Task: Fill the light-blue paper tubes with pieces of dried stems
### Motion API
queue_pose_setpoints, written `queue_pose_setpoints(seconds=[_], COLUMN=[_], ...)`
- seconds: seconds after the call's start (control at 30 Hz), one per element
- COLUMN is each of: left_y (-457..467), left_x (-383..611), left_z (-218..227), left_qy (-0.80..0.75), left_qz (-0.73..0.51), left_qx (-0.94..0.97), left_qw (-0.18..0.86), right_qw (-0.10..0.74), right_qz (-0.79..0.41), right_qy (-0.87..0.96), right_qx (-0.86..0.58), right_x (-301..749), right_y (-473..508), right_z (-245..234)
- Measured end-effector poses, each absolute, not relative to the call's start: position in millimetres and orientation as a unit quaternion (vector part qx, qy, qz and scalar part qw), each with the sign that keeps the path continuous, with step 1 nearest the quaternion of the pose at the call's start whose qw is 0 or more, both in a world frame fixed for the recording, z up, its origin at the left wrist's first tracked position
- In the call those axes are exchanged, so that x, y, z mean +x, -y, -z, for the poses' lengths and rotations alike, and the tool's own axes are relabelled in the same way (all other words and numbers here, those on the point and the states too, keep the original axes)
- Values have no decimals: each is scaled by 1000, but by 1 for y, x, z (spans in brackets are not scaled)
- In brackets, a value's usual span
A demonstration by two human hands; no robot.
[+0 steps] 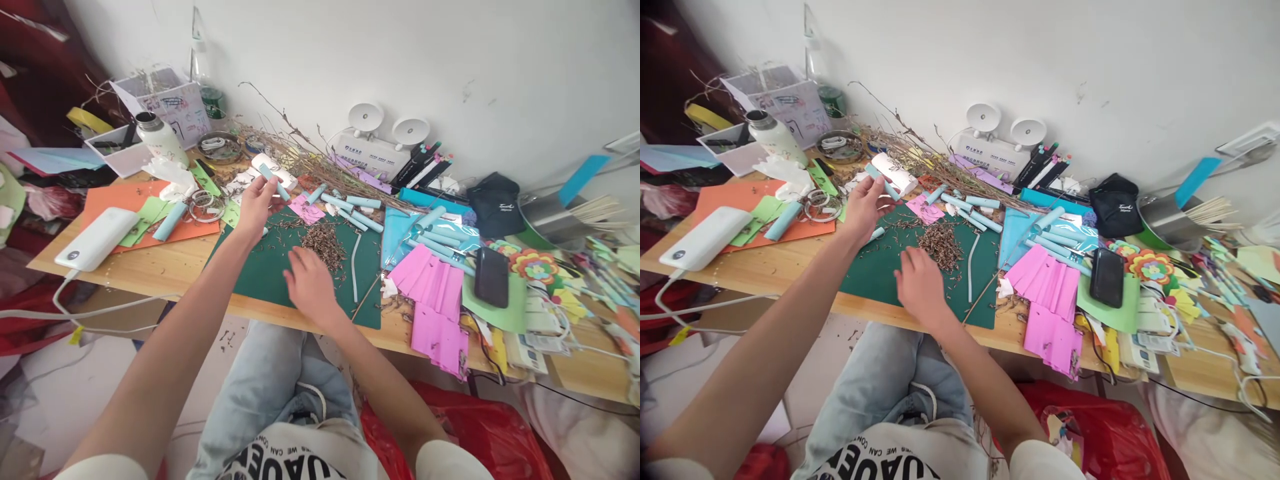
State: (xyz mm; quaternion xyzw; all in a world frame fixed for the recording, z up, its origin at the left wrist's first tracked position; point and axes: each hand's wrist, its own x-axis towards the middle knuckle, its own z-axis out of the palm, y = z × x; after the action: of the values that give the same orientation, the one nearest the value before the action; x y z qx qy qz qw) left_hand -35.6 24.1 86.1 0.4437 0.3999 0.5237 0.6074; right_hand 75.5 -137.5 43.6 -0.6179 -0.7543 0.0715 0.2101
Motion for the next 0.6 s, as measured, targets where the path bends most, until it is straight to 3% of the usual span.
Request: queue_pose_setpoints(seconds=[0.3, 0.47, 0.6], left_y=[-18, -14, -8], left_x=[-64, -92, -108], left_z=[-95, -88, -88], left_qy=[-420, -452, -464], left_qz=[-534, -482, -498], left_qx=[489, 527, 530], left_qw=[547, 535, 505], right_qw=[147, 162, 155], right_qz=[-93, -62, -39], right_qy=[801, 722, 785], right_qx=[-573, -669, -599], right_x=[26, 44, 37], right_y=[122, 126, 106], right_z=[-15, -24, -38])
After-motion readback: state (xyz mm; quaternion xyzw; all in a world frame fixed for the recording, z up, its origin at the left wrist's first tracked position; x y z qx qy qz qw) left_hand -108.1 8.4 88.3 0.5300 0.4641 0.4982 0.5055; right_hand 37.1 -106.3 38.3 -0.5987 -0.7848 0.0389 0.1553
